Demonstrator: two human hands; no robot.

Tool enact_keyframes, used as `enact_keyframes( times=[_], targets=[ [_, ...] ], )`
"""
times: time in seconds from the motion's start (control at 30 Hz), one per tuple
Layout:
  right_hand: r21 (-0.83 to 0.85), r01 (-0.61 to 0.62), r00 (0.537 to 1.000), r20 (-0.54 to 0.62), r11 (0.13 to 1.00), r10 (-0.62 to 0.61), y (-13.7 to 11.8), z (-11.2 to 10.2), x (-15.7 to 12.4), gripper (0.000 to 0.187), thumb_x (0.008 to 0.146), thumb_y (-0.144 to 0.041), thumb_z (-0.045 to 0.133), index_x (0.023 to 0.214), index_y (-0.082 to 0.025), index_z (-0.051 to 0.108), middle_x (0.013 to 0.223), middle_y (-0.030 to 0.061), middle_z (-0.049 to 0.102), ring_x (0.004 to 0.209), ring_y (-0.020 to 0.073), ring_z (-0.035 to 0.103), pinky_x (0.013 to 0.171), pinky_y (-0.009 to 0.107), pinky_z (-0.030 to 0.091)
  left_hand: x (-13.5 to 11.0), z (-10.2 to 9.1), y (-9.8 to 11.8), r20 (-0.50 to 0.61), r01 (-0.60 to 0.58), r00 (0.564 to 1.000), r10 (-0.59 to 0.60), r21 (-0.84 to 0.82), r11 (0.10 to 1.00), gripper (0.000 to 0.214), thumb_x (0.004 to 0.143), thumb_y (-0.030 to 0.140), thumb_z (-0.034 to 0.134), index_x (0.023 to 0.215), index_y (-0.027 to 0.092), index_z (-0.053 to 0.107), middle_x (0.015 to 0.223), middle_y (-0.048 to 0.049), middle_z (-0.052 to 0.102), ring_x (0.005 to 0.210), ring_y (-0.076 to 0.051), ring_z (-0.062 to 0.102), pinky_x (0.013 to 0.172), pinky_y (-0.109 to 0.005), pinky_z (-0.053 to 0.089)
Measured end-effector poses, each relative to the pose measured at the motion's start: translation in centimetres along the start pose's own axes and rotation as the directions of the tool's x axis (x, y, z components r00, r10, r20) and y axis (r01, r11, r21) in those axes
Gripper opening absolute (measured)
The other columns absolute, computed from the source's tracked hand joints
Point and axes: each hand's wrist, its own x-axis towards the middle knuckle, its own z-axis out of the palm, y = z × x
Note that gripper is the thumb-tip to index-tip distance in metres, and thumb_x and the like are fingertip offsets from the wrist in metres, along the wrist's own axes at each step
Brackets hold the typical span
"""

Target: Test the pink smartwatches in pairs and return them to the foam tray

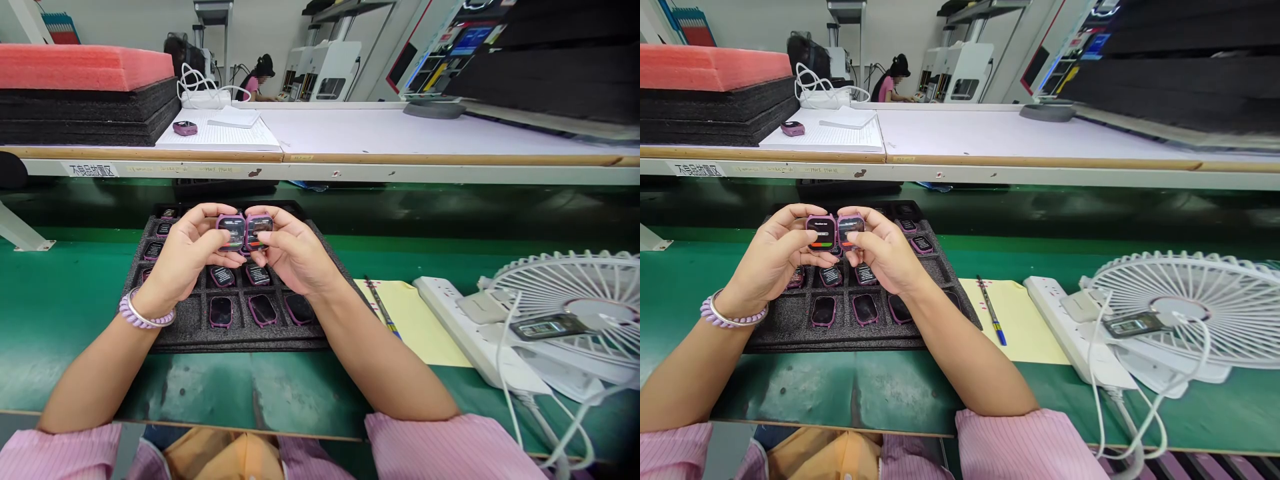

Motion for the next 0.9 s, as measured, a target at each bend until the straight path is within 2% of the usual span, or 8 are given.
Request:
enact_keyframes(
  times=[0.47, 0.57, 0.6, 0.67, 0.73, 0.77, 0.8, 0.9],
  targets=[
    [-0.027, -0.006, 1.000, 0.014, 1.000, 0.007, 0.1, -0.3, 0.0, 0.047, 0.072, -0.023, 0.078, 0.116, -0.019, 0.062, 0.084, -0.0029, 0.064, 0.057, 0.0093, 0.055, 0.054, 0.023, 0.049, 0.0, -0.4, -0.2, 0.015, -0.066, 0.998, 0.065, 0.062, 0.996, 0.044, 0.075, 0.015, 0.073, 0.118, 0.017, 0.062, 0.107, -0.0025, 0.071, 0.065, -0.013, 0.075, 0.065, -0.021, 0.067],
    [-0.016, 0.010, 1.000, 0.023, 1.000, -0.009, -0.5, -0.1, -0.1, 0.052, 0.072, -0.021, 0.082, 0.121, -0.021, 0.061, 0.094, -0.0012, 0.068, 0.065, 0.0099, 0.061, 0.060, 0.022, 0.055, -1.6, -0.1, 0.8, 0.157, -0.106, 0.982, 0.100, 0.028, 0.994, 0.050, 0.074, 0.008, 0.081, 0.120, 0.020, 0.065, 0.102, -0.0020, 0.073, 0.075, -0.012, 0.074, 0.068, -0.016, 0.064],
    [-0.020, 0.013, 0.999, 0.042, 1.000, -0.012, -0.8, 0.0, -0.3, 0.056, 0.074, -0.019, 0.083, 0.124, -0.022, 0.060, 0.099, -0.0001, 0.069, 0.070, 0.0104, 0.064, 0.065, 0.022, 0.057, -2.6, 0.1, 1.3, 0.253, -0.089, 0.964, 0.087, -0.003, 0.996, 0.052, 0.073, 0.006, 0.084, 0.121, 0.021, 0.067, 0.097, -0.0014, 0.073, 0.079, -0.013, 0.074, 0.068, -0.015, 0.063],
    [-0.037, 0.007, 0.995, 0.096, 0.999, -0.003, -1.8, 0.2, -0.9, 0.061, 0.079, -0.018, 0.086, 0.133, -0.024, 0.059, 0.111, 0.0024, 0.071, 0.078, 0.0115, 0.069, 0.074, 0.023, 0.060, -5.0, 0.6, 2.4, 0.475, 0.024, 0.880, 0.003, -0.050, 0.998, 0.055, 0.074, 0.007, 0.088, 0.122, 0.027, 0.070, 0.090, -0.0001, 0.073, 0.079, -0.016, 0.075, 0.064, -0.016, 0.062],
    [-0.059, -0.021, 0.984, 0.175, 0.998, 0.031, -3.1, 0.3, -2.1, 0.062, 0.085, -0.023, 0.088, 0.139, -0.026, 0.059, 0.117, 0.0043, 0.071, 0.076, 0.0122, 0.069, 0.072, 0.025, 0.062, -7.4, 1.2, 3.4, 0.592, 0.034, 0.806, 0.005, -0.055, 0.998, 0.049, 0.081, 0.016, 0.084, 0.127, 0.030, 0.071, 0.096, -0.0017, 0.075, 0.083, -0.019, 0.076, 0.070, -0.023, 0.066],
    [-0.072, -0.035, 0.974, 0.221, 0.997, 0.050, -3.7, 0.4, -2.8, 0.061, 0.085, -0.028, 0.091, 0.138, -0.026, 0.061, 0.116, 0.0047, 0.071, 0.073, 0.0128, 0.069, 0.069, 0.025, 0.061, -8.4, 1.5, 3.8, 0.618, 0.015, 0.786, 0.006, -0.029, 0.999, 0.051, 0.083, 0.023, 0.086, 0.131, 0.031, 0.070, 0.104, -0.0030, 0.076, 0.091, -0.023, 0.077, 0.079, -0.028, 0.068],
    [-0.088, -0.047, 0.961, 0.267, 0.995, 0.069, -4.3, 0.6, -3.8, 0.061, 0.083, -0.034, 0.094, 0.136, -0.026, 0.065, 0.112, 0.0051, 0.072, 0.072, 0.0138, 0.068, 0.065, 0.025, 0.060, -9.2, 1.8, 4.3, 0.615, -0.044, 0.785, 0.072, -0.060, 0.997, 0.055, 0.082, 0.031, 0.088, 0.134, 0.033, 0.069, 0.110, -0.0031, 0.075, 0.096, -0.024, 0.077, 0.084, -0.031, 0.069],
    [-0.150, -0.033, 0.951, 0.300, 0.988, 0.077, -6.0, 1.7, -7.0, 0.055, 0.077, -0.051, 0.099, 0.118, -0.024, 0.076, 0.097, 0.0055, 0.071, 0.075, 0.0172, 0.068, 0.062, 0.024, 0.057, -10.1, 2.5, 5.7, 0.618, -0.188, 0.755, 0.219, -0.116, 0.975, 0.071, 0.076, 0.049, 0.093, 0.140, 0.034, 0.066, 0.115, -0.0047, 0.075, 0.102, -0.028, 0.076, 0.088, -0.033, 0.068]
  ],
)
